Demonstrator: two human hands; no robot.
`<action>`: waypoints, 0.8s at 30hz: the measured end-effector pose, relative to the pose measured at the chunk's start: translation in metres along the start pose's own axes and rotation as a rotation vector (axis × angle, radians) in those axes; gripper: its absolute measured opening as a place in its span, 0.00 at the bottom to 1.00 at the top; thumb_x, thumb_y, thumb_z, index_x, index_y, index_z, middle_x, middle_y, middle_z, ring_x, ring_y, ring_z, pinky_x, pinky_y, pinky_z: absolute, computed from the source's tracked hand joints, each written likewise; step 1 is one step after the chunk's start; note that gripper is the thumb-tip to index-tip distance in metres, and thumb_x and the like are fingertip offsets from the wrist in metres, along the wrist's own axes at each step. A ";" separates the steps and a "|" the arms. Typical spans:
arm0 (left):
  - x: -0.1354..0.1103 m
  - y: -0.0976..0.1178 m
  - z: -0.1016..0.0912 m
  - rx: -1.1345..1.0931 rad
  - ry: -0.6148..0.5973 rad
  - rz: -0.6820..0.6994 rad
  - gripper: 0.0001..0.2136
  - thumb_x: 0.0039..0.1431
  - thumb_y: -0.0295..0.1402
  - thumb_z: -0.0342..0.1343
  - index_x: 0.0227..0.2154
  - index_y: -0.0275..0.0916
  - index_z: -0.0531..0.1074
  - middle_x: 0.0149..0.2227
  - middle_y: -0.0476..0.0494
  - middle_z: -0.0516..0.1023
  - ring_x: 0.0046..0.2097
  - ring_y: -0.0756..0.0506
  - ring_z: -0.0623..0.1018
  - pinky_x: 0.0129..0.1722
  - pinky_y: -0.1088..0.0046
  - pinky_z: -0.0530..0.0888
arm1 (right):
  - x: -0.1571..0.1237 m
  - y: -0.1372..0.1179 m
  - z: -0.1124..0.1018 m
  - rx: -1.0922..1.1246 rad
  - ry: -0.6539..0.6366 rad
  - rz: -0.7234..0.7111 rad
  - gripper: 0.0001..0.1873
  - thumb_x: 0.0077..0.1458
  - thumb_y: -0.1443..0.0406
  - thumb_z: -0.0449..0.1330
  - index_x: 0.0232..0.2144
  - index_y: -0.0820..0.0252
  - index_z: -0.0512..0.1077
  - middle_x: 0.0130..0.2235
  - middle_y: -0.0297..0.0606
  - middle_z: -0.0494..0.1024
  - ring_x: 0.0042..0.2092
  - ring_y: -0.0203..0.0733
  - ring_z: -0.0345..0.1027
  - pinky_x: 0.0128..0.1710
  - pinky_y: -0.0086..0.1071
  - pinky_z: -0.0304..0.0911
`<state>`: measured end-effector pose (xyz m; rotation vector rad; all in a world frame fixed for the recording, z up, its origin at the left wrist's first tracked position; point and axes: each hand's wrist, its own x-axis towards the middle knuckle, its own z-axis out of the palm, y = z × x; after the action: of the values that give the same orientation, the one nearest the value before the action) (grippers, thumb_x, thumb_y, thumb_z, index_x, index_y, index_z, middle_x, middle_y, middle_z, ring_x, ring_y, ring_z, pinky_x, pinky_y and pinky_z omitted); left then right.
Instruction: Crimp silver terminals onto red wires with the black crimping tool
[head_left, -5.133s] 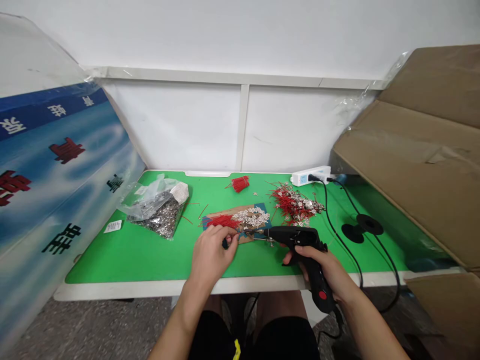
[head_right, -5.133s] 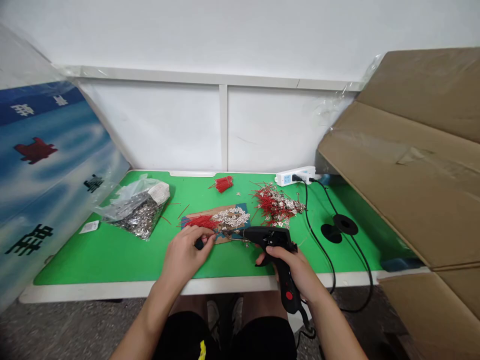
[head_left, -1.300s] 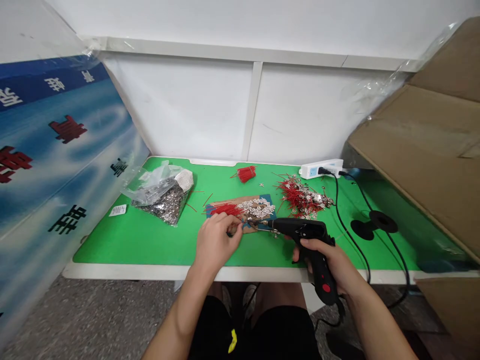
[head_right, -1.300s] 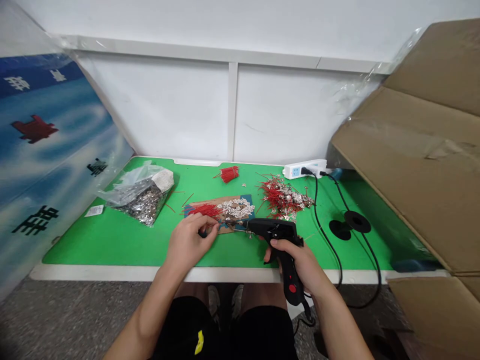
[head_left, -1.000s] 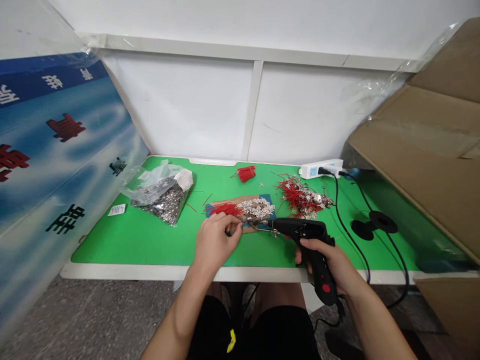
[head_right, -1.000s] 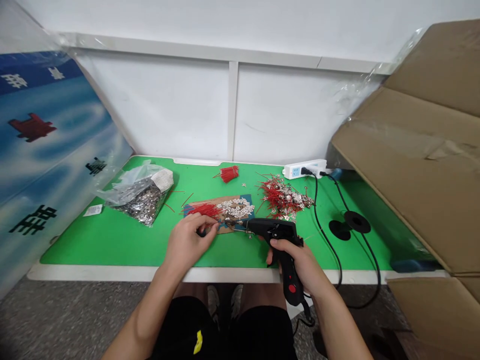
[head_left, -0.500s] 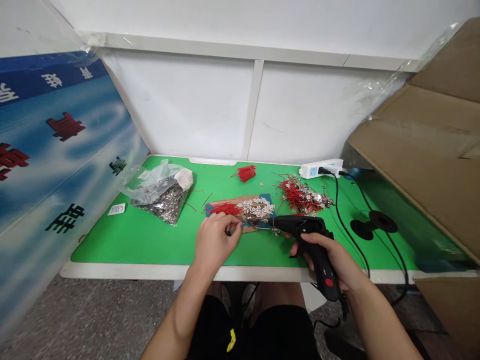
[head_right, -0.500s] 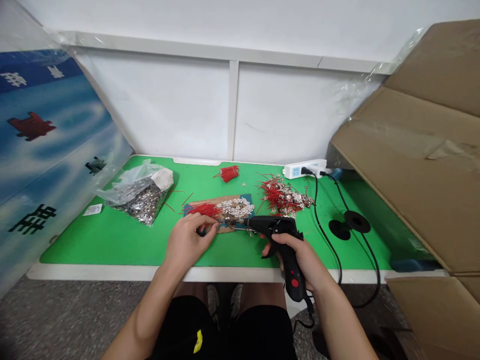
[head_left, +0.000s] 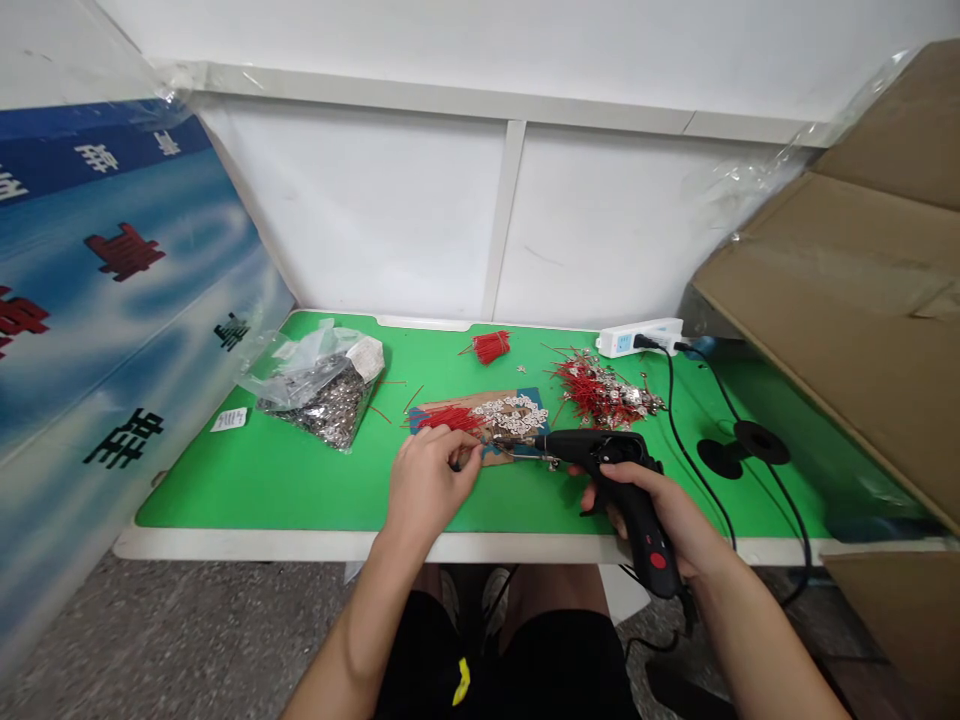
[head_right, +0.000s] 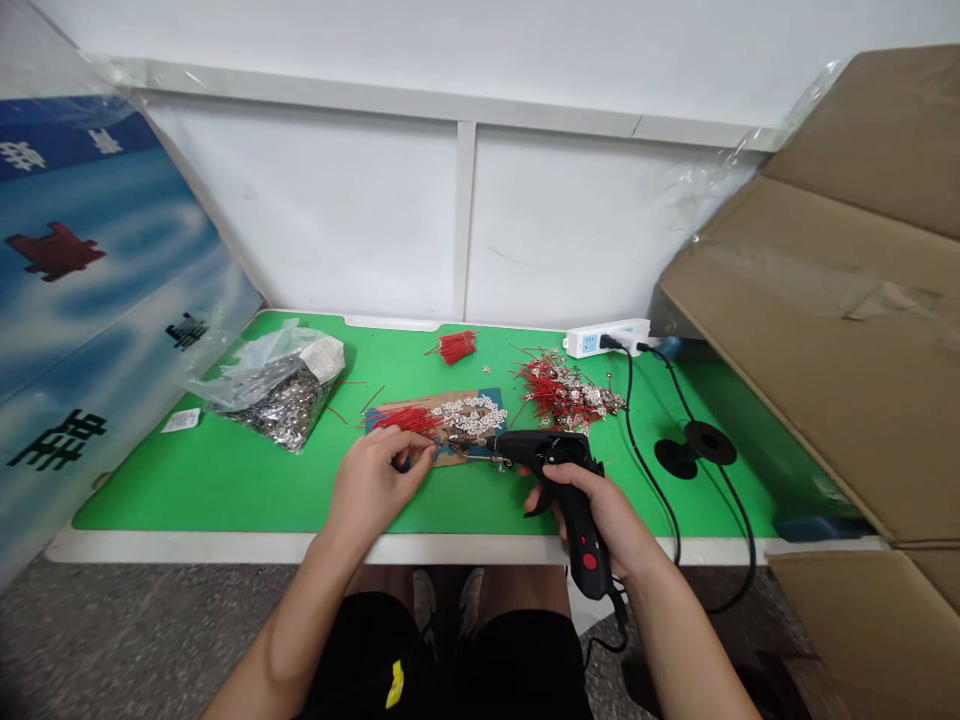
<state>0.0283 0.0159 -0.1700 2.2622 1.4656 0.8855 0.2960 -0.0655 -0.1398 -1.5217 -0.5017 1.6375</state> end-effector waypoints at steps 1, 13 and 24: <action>0.000 0.000 0.000 0.001 0.000 -0.002 0.04 0.64 0.33 0.60 0.33 0.43 0.79 0.29 0.49 0.74 0.35 0.46 0.72 0.36 0.68 0.62 | -0.001 0.000 0.001 0.006 -0.001 -0.002 0.22 0.53 0.54 0.65 0.43 0.66 0.81 0.34 0.44 0.80 0.19 0.30 0.56 0.14 0.24 0.51; 0.000 -0.001 0.002 0.013 -0.010 0.001 0.04 0.64 0.34 0.60 0.34 0.43 0.79 0.29 0.50 0.73 0.35 0.46 0.72 0.36 0.68 0.62 | -0.002 -0.002 0.001 0.033 -0.030 -0.013 0.21 0.53 0.55 0.65 0.43 0.65 0.83 0.40 0.46 0.82 0.21 0.30 0.55 0.15 0.22 0.53; 0.002 -0.001 0.000 0.014 -0.035 -0.015 0.05 0.64 0.34 0.60 0.34 0.43 0.80 0.28 0.50 0.73 0.35 0.47 0.72 0.36 0.69 0.61 | -0.001 0.002 -0.003 0.054 -0.034 -0.043 0.21 0.54 0.56 0.65 0.44 0.68 0.82 0.41 0.47 0.82 0.20 0.29 0.56 0.15 0.22 0.54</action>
<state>0.0282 0.0184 -0.1695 2.2621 1.4763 0.8289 0.2983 -0.0682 -0.1412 -1.4359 -0.5009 1.6341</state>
